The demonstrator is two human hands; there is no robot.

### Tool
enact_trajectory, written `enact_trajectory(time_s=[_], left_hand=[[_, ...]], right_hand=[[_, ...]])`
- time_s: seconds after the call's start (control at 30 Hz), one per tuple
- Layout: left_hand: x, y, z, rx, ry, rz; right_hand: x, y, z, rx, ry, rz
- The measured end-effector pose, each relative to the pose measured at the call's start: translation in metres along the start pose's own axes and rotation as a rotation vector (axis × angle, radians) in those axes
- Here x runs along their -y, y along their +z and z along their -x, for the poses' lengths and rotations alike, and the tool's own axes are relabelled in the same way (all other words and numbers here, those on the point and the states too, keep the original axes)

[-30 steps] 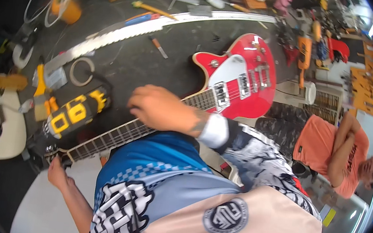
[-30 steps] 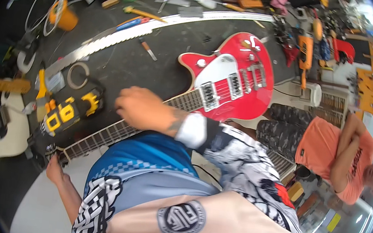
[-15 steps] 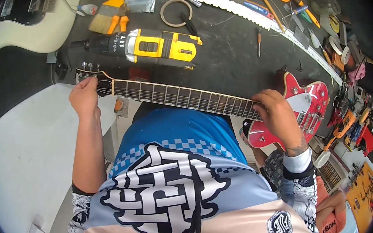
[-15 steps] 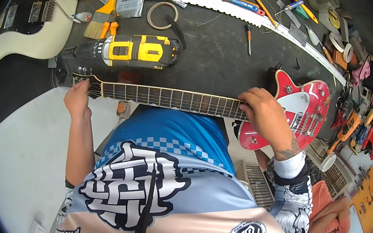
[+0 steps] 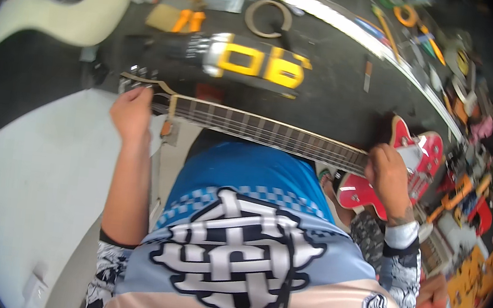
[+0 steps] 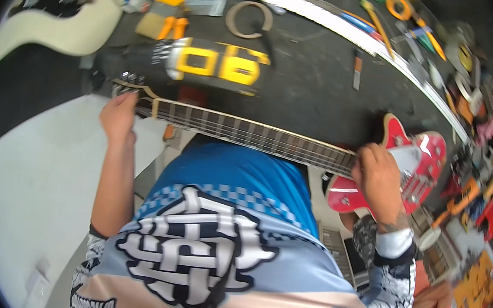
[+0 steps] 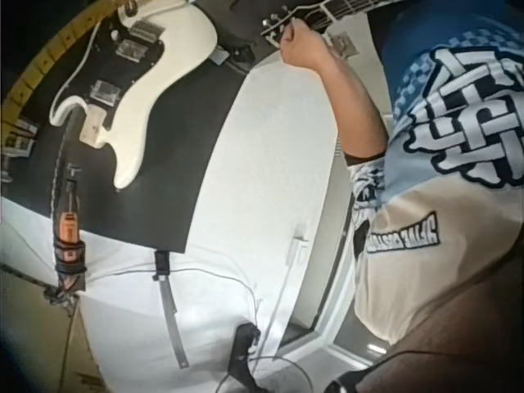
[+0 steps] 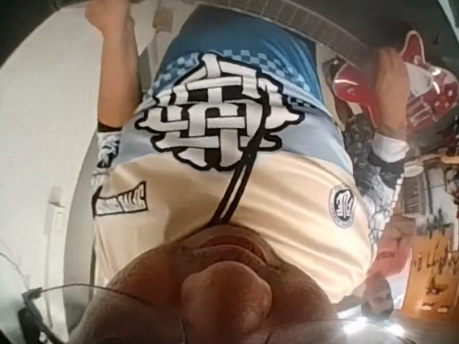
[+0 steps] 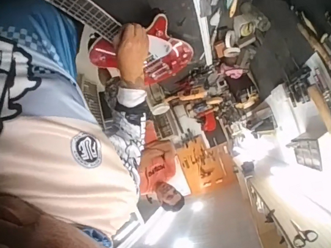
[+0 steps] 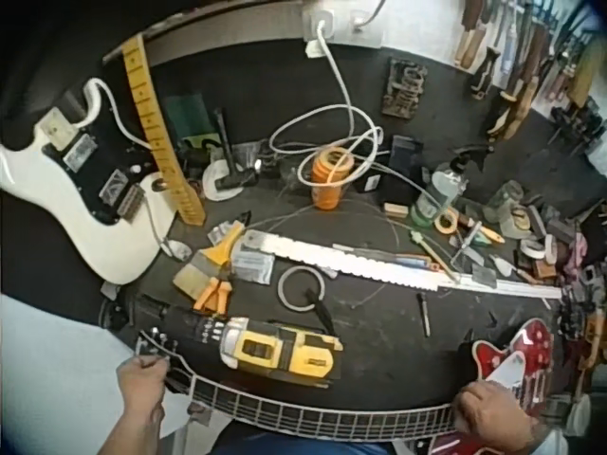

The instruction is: The person threads a guitar string through the bridge of a red electric guitar and attaches it to a tuning peg on the headstock. They tighten the string using a power drill with a specialized attachment and then use the same drill on a different tuning peg.

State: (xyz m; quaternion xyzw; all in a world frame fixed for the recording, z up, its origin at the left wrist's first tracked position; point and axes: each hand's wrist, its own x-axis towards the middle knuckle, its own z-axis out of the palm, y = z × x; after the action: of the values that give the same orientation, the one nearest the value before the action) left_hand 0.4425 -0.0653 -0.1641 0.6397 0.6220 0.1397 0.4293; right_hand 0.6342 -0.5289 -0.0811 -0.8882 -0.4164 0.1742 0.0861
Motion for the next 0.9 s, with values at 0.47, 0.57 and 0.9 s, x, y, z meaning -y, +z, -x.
enact_trajectory(time_s=[0.47,0.57,0.9], left_hand=[[-0.007,0.01,0.005,-0.106,-0.035,-0.059],[-0.015,0.009,0.009,-0.092,-0.061,-0.061],[-0.011,0.012,0.009,-0.134,-0.099,-0.14]], right_hand=[[0.119,0.031,-0.114,0.107,0.008,-0.455],[0.153,0.044,-0.138,0.078,-0.012,-0.475],[0.224,0.071,-0.189,0.084,-0.012,-0.578]])
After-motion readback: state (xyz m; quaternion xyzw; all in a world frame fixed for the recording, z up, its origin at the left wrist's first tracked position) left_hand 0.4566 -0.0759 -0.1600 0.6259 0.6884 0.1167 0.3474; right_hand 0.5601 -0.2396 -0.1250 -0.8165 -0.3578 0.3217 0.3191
